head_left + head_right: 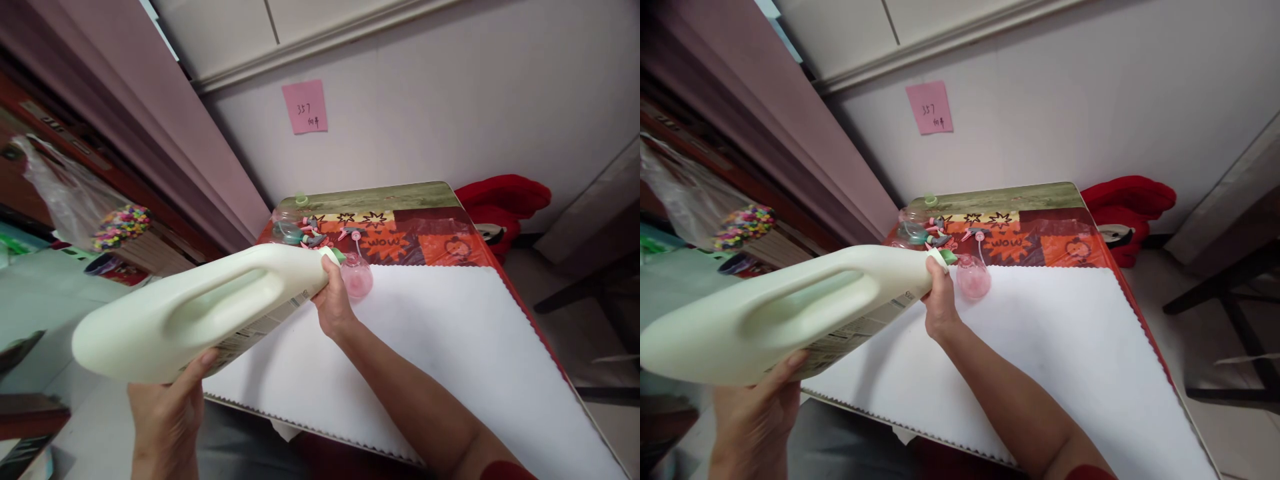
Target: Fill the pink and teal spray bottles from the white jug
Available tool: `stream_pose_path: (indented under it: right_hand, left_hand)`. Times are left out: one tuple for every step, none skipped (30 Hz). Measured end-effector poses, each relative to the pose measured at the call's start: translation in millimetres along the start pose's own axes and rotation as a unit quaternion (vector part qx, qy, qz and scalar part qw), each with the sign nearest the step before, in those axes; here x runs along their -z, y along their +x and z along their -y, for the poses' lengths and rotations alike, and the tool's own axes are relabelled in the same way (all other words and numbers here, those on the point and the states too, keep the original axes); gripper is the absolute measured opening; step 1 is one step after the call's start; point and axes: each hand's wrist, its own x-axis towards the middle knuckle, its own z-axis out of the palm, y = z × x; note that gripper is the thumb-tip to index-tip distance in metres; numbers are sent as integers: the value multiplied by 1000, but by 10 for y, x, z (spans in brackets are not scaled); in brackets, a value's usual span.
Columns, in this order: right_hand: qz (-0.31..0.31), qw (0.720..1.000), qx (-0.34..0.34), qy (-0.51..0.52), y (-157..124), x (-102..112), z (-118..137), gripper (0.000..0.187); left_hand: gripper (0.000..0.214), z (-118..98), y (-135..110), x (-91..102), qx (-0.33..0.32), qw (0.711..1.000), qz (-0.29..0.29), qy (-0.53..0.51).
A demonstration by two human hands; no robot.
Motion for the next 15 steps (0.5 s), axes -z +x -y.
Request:
stream_pose_path:
  right_hand:
    - [1, 1000, 0, 0, 0, 0, 0, 44]
    - [2, 1000, 0, 0, 0, 0, -1, 44]
    - [2, 1000, 0, -1, 2, 1, -2, 43]
    - [2, 1000, 0, -2, 3, 3, -5, 42]
    - [2, 1000, 0, -2, 6, 5, -8, 42]
    - [3, 1000, 0, -2, 9, 8, -12, 42]
    - [2, 1000, 1, 0, 12, 10, -16, 41]
    - [1, 1000, 1, 1, 15, 13, -21, 41]
    - [1, 1000, 1, 3, 19, 16, -26, 41]
    - [0, 1000, 2, 4, 22, 18, -31, 41]
    - [0, 1000, 2, 4, 24, 19, -35, 41]
    - [0, 1000, 2, 5, 25, 21, -37, 41]
    - [0, 1000, 2, 5, 26, 22, -39, 41]
    - [0, 1000, 2, 5, 26, 22, -39, 41]
    - [0, 1000, 1, 4, 24, 22, -38, 41]
  left_hand:
    - [56, 0, 0, -2, 1, 1000, 3, -1]
    - [56, -1, 1, -4, 0, 1000, 4, -1]
    - [56, -2, 0, -5, 0, 1000, 4, -3]
    - [57, -4, -1, -6, -1, 1000, 2, -3]
    - [57, -7, -3, -8, -2, 1000, 0, -2]
    - [57, -11, -6, -9, -3, 1000, -2, -1]
    - [56, -17, -10, -11, -2, 1000, -2, 1]
    - [56, -23, -15, -13, -1, 1000, -1, 4]
    - [55, -30, -20, -16, 1, 1000, 1, 6]
    - [55, -36, -24, -20, 4, 1000, 3, 8]
    - [54, -42, -27, -23, 5, 1000, 3, 9]
    - [54, -45, -28, -25, 6, 1000, 3, 10]
    - [53, -46, -28, -26, 5, 1000, 3, 10]
    - [53, -45, -26, -24, 2, 1000, 2, 8]
    - [54, -41, -24, -19, 0, 1000, 2, 7]
